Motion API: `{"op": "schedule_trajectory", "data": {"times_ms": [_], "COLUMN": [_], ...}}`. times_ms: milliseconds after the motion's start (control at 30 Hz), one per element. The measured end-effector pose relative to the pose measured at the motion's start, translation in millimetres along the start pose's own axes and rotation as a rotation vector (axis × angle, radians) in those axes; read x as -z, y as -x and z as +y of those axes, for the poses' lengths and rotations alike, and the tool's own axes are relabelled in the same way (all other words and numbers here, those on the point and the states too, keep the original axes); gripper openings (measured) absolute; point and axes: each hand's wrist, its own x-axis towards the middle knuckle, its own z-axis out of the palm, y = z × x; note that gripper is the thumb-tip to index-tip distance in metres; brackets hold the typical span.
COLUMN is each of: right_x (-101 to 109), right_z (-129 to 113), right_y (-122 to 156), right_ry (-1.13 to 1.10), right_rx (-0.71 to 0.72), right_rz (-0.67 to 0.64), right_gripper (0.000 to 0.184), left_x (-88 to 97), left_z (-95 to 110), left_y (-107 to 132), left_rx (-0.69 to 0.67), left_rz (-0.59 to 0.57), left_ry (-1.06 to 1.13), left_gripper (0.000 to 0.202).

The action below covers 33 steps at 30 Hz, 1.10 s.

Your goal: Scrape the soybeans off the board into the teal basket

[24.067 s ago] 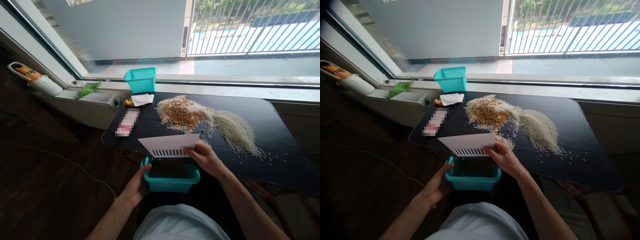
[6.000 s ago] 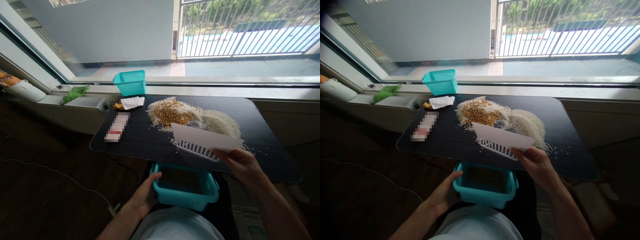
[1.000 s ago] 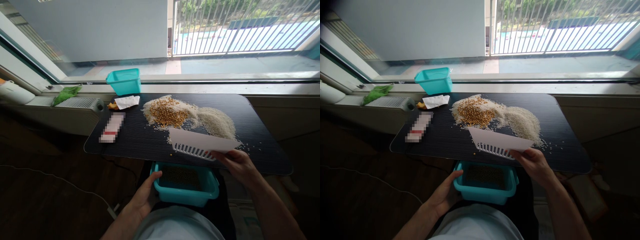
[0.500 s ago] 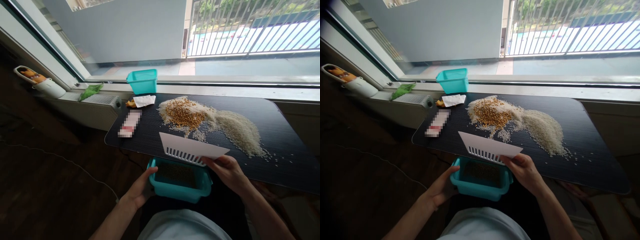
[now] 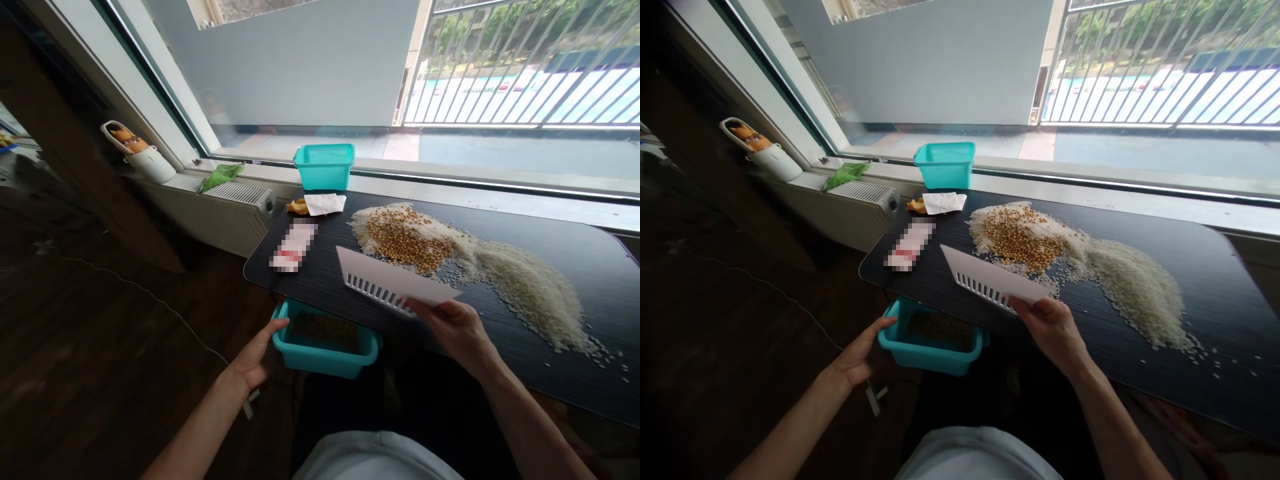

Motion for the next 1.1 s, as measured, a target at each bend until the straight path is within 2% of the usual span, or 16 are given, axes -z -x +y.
{"op": "schedule_trajectory", "data": {"times_ms": [133, 233, 333, 500, 667, 767, 900, 1100], "right_x": [-3.0, 5.0, 24.4, 67.8, 105.7, 118.8, 116.9, 99.3], "right_z": [2.4, 6.7, 12.2, 26.7, 34.4, 31.9, 26.9, 23.7], "right_y": [-6.1, -7.3, -2.4, 16.9, 26.4, 23.7, 14.4, 0.1], "right_ry": [0.023, 0.026, 0.015, 0.004, -0.02, -0.033, -0.044, -0.01], "right_rx": [-0.001, 0.004, 0.004, -0.045, -0.078, -0.074, -0.058, -0.027], "right_rz": [-0.007, 0.006, 0.077, -0.004, 0.179, 0.248, 0.252, 0.179], "right_gripper": [0.034, 0.037, 0.04, 0.041, 0.042, 0.041, 0.041, 0.039], "left_x": [-1.2, -9.8, -22.9, -51.9, -83.9, -97.8, -106.2, -104.9], "left_z": [-0.8, -9.6, -23.5, -54.3, -85.5, -97.7, -102.5, -95.7], "left_y": [1.6, 2.4, 2.0, -3.1, -10.0, -9.9, -5.4, 1.4], "left_rx": [-0.006, 0.01, 0.017, 0.053, 0.131, 0.178, 0.213, 0.218], "left_rz": [-0.011, -0.023, -0.031, 0.002, -0.065, -0.128, -0.142, -0.109], "left_ry": [0.01, -0.015, -0.058, -0.129, -0.121, -0.13, -0.158, -0.148], "left_gripper": [0.035, 0.036, 0.037, 0.037, 0.042, 0.045, 0.049, 0.057]}}
